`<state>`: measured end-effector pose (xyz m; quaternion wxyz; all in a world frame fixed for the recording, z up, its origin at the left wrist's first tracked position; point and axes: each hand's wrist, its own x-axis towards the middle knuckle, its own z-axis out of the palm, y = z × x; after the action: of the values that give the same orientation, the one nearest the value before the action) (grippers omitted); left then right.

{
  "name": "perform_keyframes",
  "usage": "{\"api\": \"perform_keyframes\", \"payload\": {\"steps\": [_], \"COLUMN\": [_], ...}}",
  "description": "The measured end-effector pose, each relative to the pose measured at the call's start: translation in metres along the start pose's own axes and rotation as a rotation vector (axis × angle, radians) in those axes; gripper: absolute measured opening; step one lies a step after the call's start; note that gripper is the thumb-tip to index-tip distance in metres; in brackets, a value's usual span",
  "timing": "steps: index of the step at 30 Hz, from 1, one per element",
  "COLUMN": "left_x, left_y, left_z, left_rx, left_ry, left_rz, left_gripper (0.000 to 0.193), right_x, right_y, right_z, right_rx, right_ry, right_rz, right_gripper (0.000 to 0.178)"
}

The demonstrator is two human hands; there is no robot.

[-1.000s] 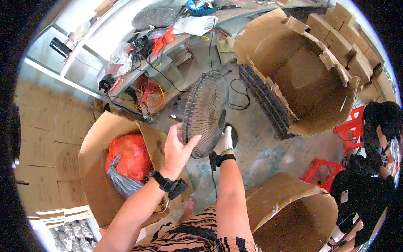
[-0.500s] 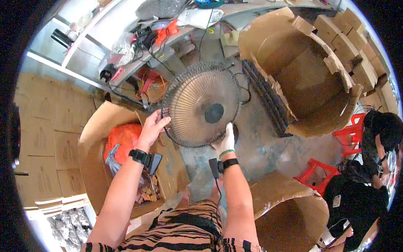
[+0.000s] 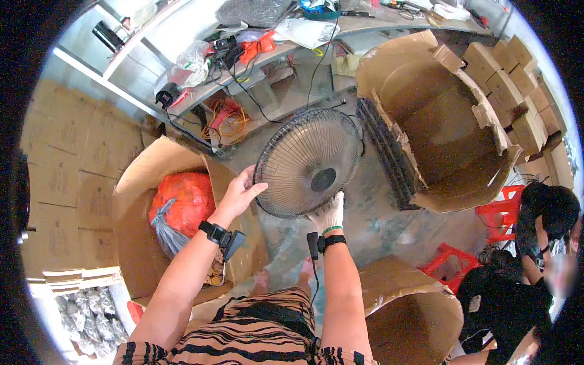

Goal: The recorder is sorting and organizing small boxed products from large containers onto a table and into other boxes.

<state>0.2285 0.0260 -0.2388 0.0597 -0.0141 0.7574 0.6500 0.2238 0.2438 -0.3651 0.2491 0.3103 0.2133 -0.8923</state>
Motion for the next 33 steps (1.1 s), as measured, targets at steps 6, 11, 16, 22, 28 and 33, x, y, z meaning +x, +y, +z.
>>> {"api": "perform_keyframes", "payload": {"steps": [6,11,16,22,28,33], "left_x": [-0.011,-0.023,-0.037,-0.05,-0.02,0.016], "left_y": [-0.013,-0.005,-0.002,0.004,0.005,0.0], "left_z": [0.008,0.005,-0.004,-0.003,0.036,0.016], "left_rx": [0.097,0.158,0.155,0.235,0.446,0.327], "left_ry": [0.048,0.046,0.055,0.109,0.325,0.52], "left_rz": [0.035,0.065,-0.098,-0.081,0.175,0.031], "left_gripper": [0.053,0.057,0.063,0.071,0.081,0.07], "right_x": [0.009,0.015,0.025,0.035,0.034,0.023], "right_y": [0.001,-0.001,-0.003,-0.017,-0.027,-0.008], "right_z": [-0.025,-0.043,-0.057,-0.052,-0.016,-0.004], "right_rx": [0.088,0.071,0.034,0.04,0.108,0.186], "right_ry": [0.079,0.01,-0.003,0.015,-0.108,0.003], "right_rz": [0.071,0.053,0.033,-0.035,-0.102,-0.091], "right_gripper": [0.086,0.083,0.087,0.085,0.067,0.078]}}
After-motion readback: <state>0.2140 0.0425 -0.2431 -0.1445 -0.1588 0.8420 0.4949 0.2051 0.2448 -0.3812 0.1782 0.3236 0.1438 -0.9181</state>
